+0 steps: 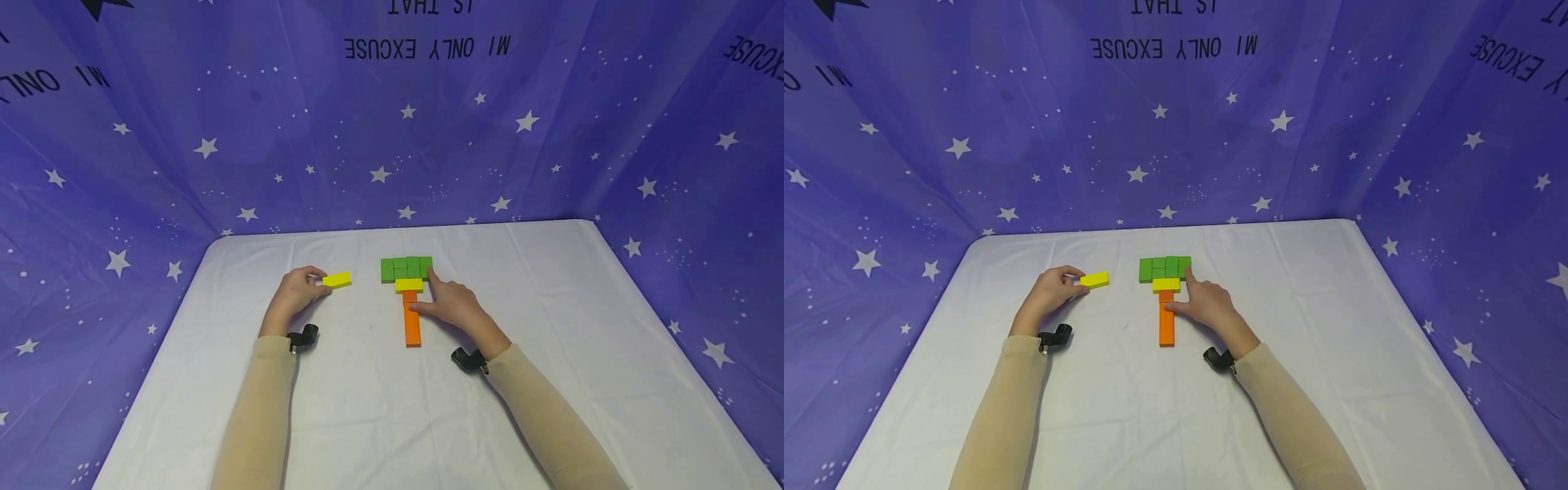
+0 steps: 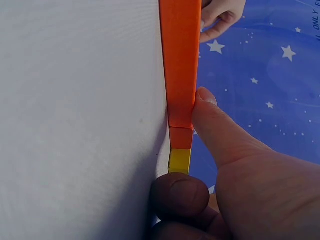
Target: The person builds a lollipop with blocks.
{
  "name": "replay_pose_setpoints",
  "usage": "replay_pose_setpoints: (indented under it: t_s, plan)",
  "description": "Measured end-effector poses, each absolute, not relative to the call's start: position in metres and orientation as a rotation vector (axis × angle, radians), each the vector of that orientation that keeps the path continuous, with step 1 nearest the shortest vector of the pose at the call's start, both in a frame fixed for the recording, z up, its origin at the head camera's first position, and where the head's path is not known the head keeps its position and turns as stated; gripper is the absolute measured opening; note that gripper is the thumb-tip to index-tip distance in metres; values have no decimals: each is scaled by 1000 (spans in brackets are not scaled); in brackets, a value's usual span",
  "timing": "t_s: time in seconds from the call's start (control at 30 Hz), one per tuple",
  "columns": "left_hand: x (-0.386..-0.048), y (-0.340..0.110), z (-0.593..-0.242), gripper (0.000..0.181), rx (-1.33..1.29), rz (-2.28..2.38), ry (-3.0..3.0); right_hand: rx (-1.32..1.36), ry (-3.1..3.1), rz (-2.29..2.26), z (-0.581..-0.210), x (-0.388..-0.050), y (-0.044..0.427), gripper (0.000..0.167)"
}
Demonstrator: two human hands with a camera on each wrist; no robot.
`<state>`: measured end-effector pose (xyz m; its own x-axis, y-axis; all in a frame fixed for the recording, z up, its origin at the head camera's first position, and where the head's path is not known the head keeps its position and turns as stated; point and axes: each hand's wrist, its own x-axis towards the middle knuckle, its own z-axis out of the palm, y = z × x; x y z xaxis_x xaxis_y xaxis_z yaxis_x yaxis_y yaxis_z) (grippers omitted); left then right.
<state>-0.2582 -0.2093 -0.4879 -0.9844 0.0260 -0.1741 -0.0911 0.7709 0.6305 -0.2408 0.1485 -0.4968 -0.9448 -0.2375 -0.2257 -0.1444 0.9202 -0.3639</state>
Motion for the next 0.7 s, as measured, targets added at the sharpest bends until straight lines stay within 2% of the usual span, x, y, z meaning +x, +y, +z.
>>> replay_pose_setpoints:
  t_s: [0.7]
  plan:
    - [-260,-208,-486,42,16,1180,2784,-294,2808,-501,-495,-239,148,115]
